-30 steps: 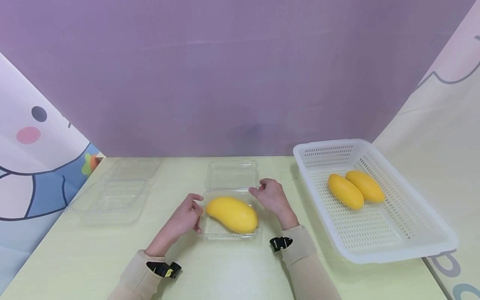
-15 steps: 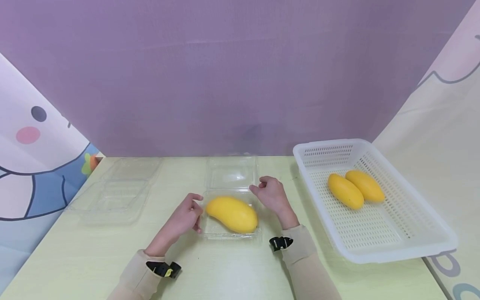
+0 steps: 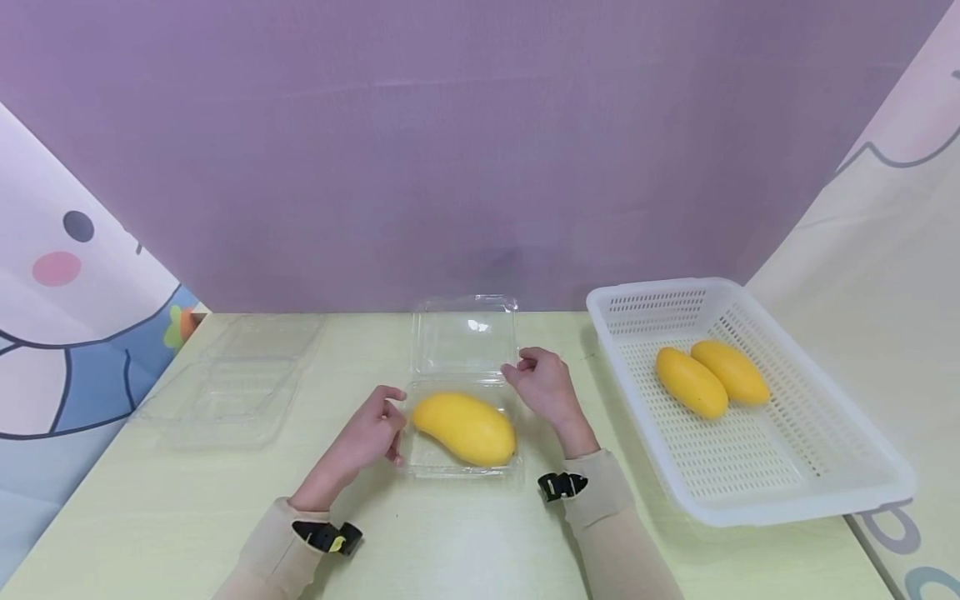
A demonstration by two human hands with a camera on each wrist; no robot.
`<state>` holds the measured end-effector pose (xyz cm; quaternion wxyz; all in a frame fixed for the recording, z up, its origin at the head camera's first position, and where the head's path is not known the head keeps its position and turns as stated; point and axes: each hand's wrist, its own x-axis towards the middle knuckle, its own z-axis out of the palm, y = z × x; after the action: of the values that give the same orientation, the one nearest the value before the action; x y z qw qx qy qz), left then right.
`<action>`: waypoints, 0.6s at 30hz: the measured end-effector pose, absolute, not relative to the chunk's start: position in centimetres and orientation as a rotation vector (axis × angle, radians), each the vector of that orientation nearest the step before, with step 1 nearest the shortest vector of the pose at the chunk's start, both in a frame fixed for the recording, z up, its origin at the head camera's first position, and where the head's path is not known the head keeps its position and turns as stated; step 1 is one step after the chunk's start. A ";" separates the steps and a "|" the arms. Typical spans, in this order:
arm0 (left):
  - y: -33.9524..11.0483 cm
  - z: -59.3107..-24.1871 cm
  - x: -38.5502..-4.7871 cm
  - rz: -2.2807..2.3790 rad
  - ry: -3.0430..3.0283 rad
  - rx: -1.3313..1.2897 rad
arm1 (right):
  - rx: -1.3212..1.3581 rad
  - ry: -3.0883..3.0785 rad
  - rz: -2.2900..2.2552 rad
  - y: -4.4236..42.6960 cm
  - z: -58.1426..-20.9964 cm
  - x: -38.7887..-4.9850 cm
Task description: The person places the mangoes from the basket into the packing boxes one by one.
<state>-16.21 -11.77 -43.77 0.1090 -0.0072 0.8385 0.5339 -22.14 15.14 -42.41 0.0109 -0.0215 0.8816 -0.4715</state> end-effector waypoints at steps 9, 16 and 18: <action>-11.8 -43.8 -16.2 1.575 2.463 -0.021 | -0.042 2.739 -1.542 15.1 -42.1 -22.0; -11.8 -43.7 -16.3 1.589 2.458 -0.029 | -0.037 2.731 -1.589 15.0 -41.5 -21.8; -11.8 -43.7 -16.3 1.594 2.454 -0.032 | -0.037 2.732 -1.594 14.9 -41.4 -21.7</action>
<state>-16.28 -11.83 -43.72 0.1071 -0.0110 0.8337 0.5416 -21.75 14.94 -41.42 -0.0106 -0.0118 0.8636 -0.5040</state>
